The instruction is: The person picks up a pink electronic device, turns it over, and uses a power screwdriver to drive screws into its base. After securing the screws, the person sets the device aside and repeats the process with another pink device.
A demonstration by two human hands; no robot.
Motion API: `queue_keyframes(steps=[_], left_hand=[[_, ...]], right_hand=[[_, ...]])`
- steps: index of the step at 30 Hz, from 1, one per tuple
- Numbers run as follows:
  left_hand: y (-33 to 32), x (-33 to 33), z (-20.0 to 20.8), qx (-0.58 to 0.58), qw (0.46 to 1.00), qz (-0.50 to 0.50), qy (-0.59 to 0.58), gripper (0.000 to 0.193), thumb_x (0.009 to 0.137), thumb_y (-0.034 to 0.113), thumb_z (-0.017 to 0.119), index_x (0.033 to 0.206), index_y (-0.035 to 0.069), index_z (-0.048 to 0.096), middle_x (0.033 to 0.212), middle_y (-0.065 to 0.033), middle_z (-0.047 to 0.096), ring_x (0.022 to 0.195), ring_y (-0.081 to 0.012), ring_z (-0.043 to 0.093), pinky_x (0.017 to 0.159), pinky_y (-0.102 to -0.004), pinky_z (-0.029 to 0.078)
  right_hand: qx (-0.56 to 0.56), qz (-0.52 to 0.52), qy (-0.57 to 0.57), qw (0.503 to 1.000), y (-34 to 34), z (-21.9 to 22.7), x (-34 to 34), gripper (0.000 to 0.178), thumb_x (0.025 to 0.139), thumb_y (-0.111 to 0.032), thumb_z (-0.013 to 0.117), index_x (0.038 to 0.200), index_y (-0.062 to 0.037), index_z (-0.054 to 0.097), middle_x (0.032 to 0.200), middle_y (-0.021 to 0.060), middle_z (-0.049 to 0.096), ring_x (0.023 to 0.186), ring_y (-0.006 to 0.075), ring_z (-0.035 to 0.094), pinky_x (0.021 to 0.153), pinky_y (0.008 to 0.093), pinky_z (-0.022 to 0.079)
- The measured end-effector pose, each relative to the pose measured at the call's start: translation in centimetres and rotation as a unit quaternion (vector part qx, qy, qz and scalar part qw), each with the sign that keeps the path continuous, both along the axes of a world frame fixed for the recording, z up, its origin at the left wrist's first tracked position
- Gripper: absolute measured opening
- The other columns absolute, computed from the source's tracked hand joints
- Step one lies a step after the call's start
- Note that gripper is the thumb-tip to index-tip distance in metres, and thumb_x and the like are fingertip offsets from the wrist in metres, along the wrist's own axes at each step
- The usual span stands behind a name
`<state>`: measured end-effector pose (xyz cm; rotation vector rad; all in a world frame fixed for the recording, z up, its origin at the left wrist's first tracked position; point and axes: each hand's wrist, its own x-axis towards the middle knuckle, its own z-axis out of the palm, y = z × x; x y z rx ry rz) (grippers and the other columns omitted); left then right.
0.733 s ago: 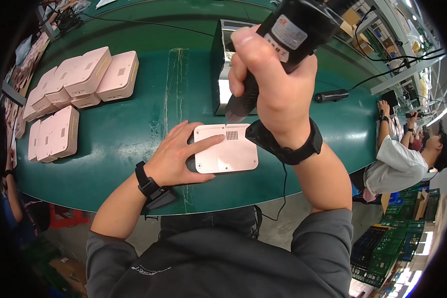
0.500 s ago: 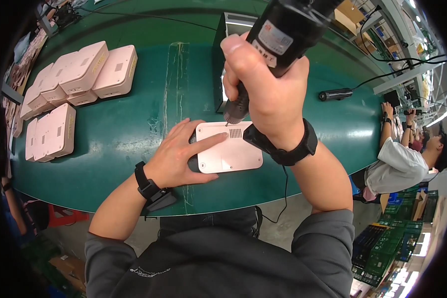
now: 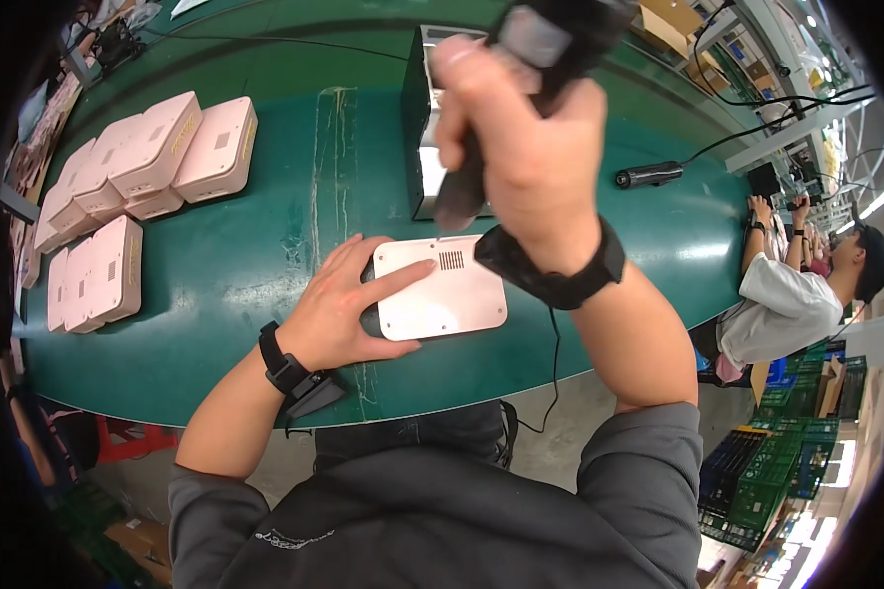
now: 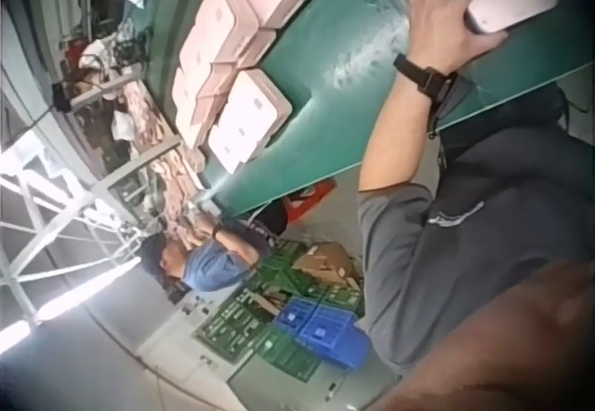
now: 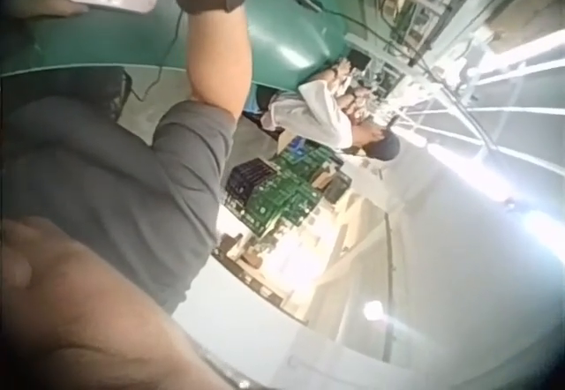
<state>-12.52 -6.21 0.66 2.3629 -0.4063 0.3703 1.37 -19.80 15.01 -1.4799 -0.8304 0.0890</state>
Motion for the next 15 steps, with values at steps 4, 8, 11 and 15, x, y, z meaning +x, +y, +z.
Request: queue_keyframes(steps=[4,8,11,15], left_hand=[[-0.2,-0.1,0.1,-0.005,1.000,0.003,0.006,0.080,0.064,0.034,0.085,0.138,0.024,0.057,0.127,-0.0217,0.050,0.118,-0.0402,0.052,0.112,-0.0523,0.036],[0.0,0.0,-0.2,0.000,1.000,-0.006,0.005,0.080,0.067,0.037,0.084,0.141,0.028,0.053,0.129,-0.0210,0.049,0.119,-0.0392,0.051,0.113,-0.0530,0.034],[0.0,0.0,-0.3,-0.001,1.000,-0.010,0.006,0.081,0.068,0.038,0.083,0.142,0.029,0.052,0.130,-0.0204,0.048,0.120,-0.0387,0.050,0.114,-0.0532,0.033],[0.2,0.0,-0.3,-0.010,1.000,-0.017,0.011,0.080,0.067,0.036,0.084,0.141,0.028,0.053,0.130,-0.0202,0.048,0.120,-0.0394,0.051,0.114,-0.0523,0.034]], right_hand=[[0.063,-0.058,-0.019,0.996,-2.1,2.1,1.7,0.024,0.093,-0.025,0.060,0.091,-0.0024,0.055,0.064,0.0066,0.052,0.051,0.0172,0.050,0.054,0.0333,0.045],[0.101,-0.078,-0.020,0.992,-2.6,1.8,3.2,0.025,0.093,-0.027,0.061,0.092,-0.0025,0.055,0.065,0.0061,0.052,0.053,0.0173,0.050,0.056,0.0337,0.045],[0.115,-0.088,0.008,0.989,-2.3,1.3,4.0,0.026,0.093,-0.027,0.062,0.092,-0.0026,0.055,0.065,0.0059,0.052,0.053,0.0173,0.050,0.057,0.0344,0.044],[0.083,-0.070,0.028,0.994,-2.4,1.2,3.3,0.024,0.093,-0.026,0.061,0.092,-0.0027,0.055,0.065,0.0063,0.052,0.053,0.0176,0.050,0.057,0.0345,0.045]])
